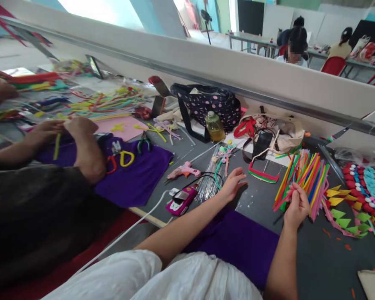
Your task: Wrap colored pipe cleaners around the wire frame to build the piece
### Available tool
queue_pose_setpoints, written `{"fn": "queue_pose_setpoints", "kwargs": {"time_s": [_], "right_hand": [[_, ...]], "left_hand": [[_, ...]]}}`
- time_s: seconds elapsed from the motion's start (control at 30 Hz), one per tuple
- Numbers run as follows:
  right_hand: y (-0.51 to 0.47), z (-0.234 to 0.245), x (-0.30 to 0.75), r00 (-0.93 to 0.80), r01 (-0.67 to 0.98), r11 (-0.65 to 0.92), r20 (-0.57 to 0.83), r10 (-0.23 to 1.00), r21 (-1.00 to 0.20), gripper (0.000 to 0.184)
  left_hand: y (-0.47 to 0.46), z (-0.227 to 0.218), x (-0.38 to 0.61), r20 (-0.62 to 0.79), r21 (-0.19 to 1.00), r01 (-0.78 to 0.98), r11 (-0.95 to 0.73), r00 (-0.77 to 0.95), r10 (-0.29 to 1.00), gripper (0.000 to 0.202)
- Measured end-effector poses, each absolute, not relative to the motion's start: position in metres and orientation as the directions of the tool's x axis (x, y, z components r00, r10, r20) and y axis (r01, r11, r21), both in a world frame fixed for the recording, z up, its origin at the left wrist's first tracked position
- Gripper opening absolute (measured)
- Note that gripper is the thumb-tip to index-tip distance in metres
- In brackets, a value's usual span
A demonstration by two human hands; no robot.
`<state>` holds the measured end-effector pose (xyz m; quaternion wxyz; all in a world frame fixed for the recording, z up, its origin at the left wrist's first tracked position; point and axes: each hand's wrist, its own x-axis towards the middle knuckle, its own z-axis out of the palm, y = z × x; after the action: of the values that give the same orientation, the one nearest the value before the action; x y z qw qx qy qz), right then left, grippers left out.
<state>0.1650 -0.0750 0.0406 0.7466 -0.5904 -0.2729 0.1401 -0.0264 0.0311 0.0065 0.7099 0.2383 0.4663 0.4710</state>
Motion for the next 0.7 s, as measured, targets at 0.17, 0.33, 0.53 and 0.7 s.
{"fn": "queue_pose_setpoints", "kwargs": {"time_s": [0.17, 0.33, 0.53, 0.7], "right_hand": [[-0.088, 0.052, 0.175, 0.743, 0.163, 0.333, 0.338, 0.578, -0.929, 0.03], [-0.086, 0.057, 0.185, 0.813, 0.051, 0.317, 0.224, 0.537, -0.947, 0.033], [-0.065, 0.03, 0.209, 0.85, -0.169, 0.337, 0.037, 0.525, -0.926, 0.038], [-0.054, 0.009, 0.225, 0.85, -0.207, 0.297, -0.021, 0.527, -0.932, 0.037]], "left_hand": [[0.039, 0.005, -0.023, -0.225, 0.91, -0.32, 0.265, 0.157, 0.962, 0.026], [0.059, 0.005, -0.004, -0.216, 0.937, -0.23, 0.263, 0.209, 0.954, 0.025], [0.088, -0.006, 0.004, -0.194, 0.981, 0.061, 0.184, 0.287, 0.938, 0.022], [0.106, -0.011, 0.005, 0.026, 0.897, 0.405, -0.174, 0.347, 0.938, 0.024]]}}
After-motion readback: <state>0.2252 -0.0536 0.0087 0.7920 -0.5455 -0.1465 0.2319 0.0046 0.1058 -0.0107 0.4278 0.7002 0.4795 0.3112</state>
